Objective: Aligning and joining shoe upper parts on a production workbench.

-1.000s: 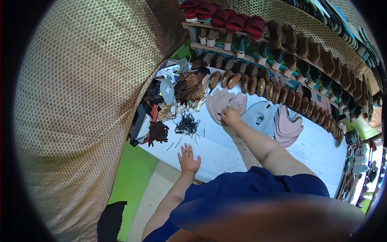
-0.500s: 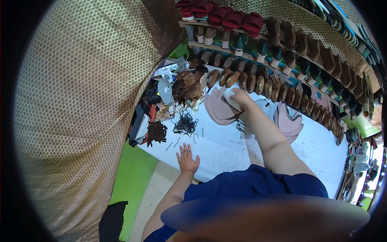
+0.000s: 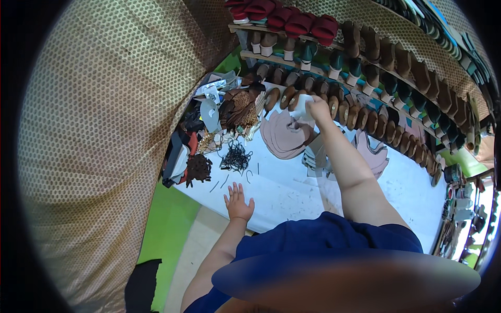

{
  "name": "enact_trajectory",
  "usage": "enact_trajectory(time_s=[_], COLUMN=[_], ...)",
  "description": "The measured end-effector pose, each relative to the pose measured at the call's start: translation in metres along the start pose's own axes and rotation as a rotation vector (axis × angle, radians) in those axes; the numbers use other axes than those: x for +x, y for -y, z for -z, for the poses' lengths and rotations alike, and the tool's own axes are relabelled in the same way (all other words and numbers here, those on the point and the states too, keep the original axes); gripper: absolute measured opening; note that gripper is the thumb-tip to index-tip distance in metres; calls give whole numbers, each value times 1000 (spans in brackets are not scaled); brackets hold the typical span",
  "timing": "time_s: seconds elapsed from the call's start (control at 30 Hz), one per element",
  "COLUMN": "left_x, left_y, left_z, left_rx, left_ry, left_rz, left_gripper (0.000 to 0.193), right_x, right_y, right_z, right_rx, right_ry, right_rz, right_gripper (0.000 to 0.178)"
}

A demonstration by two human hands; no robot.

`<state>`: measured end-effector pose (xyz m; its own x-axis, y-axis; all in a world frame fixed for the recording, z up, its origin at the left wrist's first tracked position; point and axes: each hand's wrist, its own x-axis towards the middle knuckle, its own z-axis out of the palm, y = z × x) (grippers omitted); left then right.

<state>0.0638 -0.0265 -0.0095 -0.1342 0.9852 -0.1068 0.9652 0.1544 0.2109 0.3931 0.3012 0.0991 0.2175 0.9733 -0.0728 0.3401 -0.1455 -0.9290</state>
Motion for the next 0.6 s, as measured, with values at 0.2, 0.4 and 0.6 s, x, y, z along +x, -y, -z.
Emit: enact_trajectory(time_s=[0.2, 0.4, 0.6], left_x=[1, -2, -3], left_y=[-4, -2, -6], left_z=[6, 5, 13], left_rx=[-6, -11, -28], left_ry=[18, 4, 22], left_rz=[9, 13, 14], left_gripper=[80, 80, 75], right_x=[-39, -139, -255], right_y=[39, 19, -125], right_z=[-7, -38, -24], right_rx=[103, -358, -473], right_ry=[-127, 306, 1003], right_rz=[405, 1094, 1406], right_gripper=[27, 27, 36])
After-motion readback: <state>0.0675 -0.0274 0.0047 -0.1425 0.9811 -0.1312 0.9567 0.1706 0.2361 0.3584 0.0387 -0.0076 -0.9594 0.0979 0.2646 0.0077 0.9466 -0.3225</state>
